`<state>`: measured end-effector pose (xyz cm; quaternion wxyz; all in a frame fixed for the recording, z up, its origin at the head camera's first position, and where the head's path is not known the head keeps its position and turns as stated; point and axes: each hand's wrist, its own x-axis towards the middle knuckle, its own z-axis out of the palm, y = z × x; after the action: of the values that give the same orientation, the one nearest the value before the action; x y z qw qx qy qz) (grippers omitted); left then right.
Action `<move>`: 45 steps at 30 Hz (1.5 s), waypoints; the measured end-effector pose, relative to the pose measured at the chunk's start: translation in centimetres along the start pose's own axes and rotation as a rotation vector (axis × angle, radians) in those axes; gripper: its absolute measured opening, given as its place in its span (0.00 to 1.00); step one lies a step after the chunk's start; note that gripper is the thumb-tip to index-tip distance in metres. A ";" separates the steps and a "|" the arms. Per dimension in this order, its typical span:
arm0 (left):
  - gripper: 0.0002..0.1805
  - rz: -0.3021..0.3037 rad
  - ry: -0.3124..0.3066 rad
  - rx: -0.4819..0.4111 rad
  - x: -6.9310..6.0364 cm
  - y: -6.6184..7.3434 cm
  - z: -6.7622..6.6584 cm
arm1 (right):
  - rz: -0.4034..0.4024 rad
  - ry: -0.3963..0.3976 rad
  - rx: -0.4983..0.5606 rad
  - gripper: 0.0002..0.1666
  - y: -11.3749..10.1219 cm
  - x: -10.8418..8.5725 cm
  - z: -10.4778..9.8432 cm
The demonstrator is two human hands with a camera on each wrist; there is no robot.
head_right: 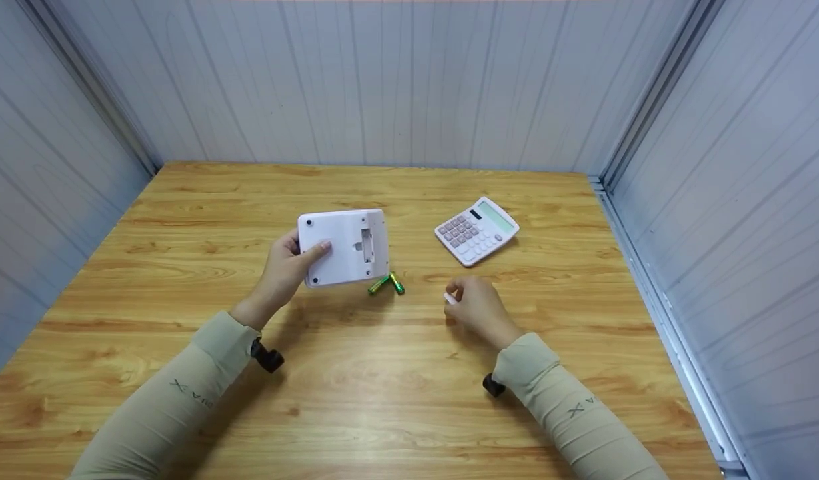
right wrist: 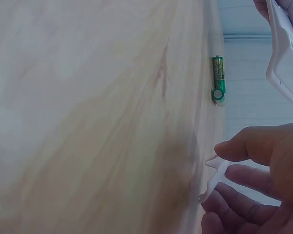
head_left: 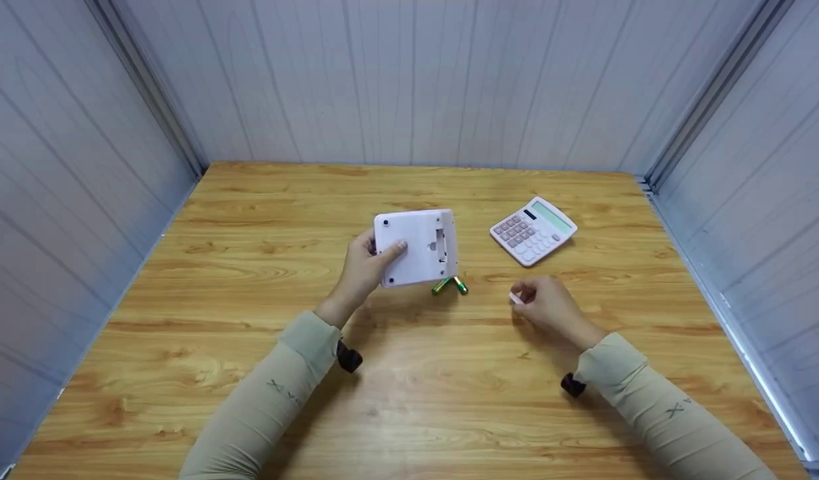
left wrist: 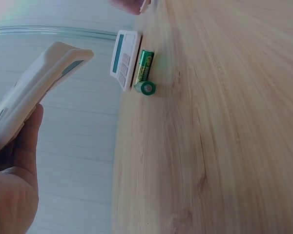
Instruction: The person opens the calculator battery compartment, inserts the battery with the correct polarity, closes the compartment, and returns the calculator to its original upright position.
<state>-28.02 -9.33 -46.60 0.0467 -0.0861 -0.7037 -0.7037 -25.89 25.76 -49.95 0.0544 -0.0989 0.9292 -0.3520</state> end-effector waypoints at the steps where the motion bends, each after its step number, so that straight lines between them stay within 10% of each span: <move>1: 0.18 -0.001 -0.001 0.000 0.0 0.0 0.0 | 0.007 -0.003 -0.003 0.15 0.0 0.0 0.0; 45: 0.18 -0.019 0.027 -0.011 0.1 0.0 -1.2 | 0.024 -0.062 0.036 0.23 -5.0 4.2 2.1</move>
<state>-28.17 -10.56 -46.54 0.0489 -0.0703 -0.6998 -0.7092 -28.87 19.84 -48.34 0.0891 -0.0978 0.9216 -0.3649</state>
